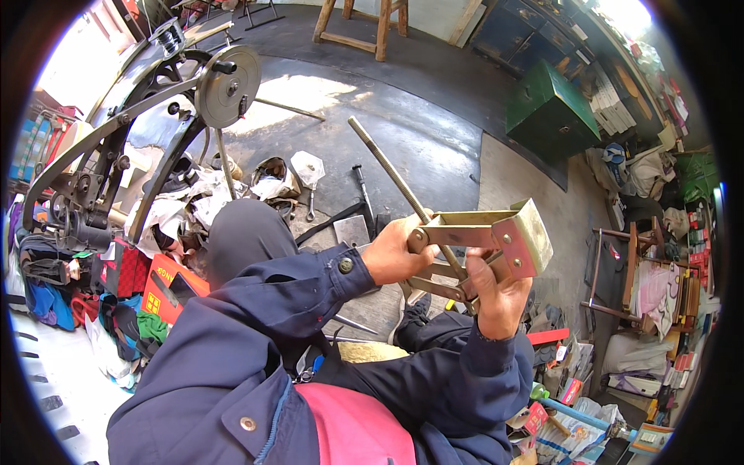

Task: The person assembles a metal device by inserting a threaded rod into a frame and tightening it with a wrench. They then wipe the rod with a cloth and continue adjusting the assembly.

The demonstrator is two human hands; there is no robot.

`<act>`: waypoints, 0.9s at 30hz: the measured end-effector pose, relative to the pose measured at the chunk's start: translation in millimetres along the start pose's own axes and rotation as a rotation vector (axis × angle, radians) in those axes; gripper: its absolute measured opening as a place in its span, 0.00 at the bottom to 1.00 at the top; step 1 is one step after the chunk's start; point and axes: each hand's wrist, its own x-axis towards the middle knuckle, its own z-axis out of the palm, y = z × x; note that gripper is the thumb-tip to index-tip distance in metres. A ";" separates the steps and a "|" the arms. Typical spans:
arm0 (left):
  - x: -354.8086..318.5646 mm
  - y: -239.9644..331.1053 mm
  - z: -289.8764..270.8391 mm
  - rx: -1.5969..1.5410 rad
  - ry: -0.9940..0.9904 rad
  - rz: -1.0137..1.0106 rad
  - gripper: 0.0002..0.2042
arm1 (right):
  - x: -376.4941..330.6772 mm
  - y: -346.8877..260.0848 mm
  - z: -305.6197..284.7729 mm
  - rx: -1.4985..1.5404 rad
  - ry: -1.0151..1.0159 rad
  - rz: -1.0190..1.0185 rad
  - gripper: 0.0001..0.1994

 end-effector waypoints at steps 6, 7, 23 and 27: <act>-0.9 -4.2 -2.1 -0.114 0.007 0.097 0.15 | -13.9 -12.1 -18.6 -0.073 -0.225 0.163 0.33; -0.8 -3.9 -4.8 -0.119 0.022 0.192 0.15 | -16.7 -11.0 -21.5 -0.090 -0.256 0.229 0.35; 2.4 -7.9 -22.0 -0.073 0.131 0.210 0.16 | -41.5 38.6 -49.1 0.308 -0.360 0.607 0.23; 2.5 -8.3 -22.5 -0.034 0.102 0.158 0.12 | -41.9 40.5 -50.5 0.338 -0.348 0.619 0.21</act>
